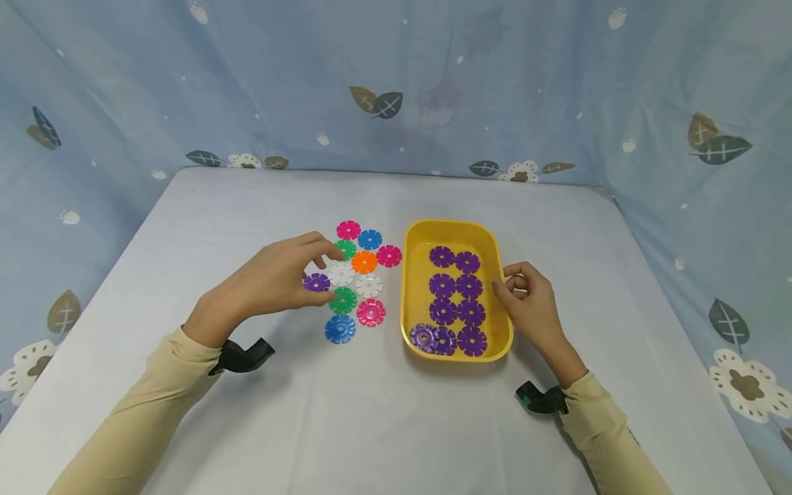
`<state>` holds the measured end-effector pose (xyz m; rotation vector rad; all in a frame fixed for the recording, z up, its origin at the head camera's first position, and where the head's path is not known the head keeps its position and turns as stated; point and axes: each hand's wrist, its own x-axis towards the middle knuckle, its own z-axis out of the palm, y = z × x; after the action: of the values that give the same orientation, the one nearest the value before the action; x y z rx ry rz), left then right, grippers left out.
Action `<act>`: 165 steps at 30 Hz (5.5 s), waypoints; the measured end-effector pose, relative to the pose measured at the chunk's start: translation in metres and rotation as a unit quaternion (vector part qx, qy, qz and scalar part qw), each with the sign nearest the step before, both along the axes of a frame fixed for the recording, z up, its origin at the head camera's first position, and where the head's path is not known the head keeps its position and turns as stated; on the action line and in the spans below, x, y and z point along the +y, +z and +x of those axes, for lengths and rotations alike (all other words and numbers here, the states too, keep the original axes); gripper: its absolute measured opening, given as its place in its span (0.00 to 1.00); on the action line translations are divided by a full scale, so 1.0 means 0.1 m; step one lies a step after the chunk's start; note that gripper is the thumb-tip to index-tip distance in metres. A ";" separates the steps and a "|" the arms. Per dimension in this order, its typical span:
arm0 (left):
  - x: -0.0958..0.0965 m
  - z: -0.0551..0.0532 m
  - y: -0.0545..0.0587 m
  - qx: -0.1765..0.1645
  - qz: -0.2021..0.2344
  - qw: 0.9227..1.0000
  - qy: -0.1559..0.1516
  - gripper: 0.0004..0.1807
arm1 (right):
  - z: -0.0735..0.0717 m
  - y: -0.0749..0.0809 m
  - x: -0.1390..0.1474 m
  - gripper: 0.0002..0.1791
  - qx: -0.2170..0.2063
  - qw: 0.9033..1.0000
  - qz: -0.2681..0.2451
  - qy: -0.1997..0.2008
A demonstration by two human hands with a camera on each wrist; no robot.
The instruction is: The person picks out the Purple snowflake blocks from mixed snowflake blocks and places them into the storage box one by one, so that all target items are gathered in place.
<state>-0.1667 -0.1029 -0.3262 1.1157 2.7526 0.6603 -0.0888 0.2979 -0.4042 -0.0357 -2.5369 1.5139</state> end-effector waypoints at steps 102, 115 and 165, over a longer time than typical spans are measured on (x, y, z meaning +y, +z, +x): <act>0.02 -0.18 -0.49 0.038 0.037 0.998 0.046 0.23 | 0.00 -0.03 0.03 0.15 -0.006 0.999 -0.033 0.010; 0.39 -0.15 -0.26 0.057 0.059 0.997 -0.010 0.23 | 0.00 -0.04 0.03 0.15 0.003 1.000 -0.014 0.009; 1.61 -0.10 -0.30 0.025 -0.137 0.974 -0.179 0.27 | -0.03 0.02 -0.02 0.13 -0.011 1.000 0.016 -0.015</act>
<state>-0.1768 0.0585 -0.3565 1.5153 2.4796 0.2036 -0.0920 0.2955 -0.4017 -0.0858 -2.5656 1.4690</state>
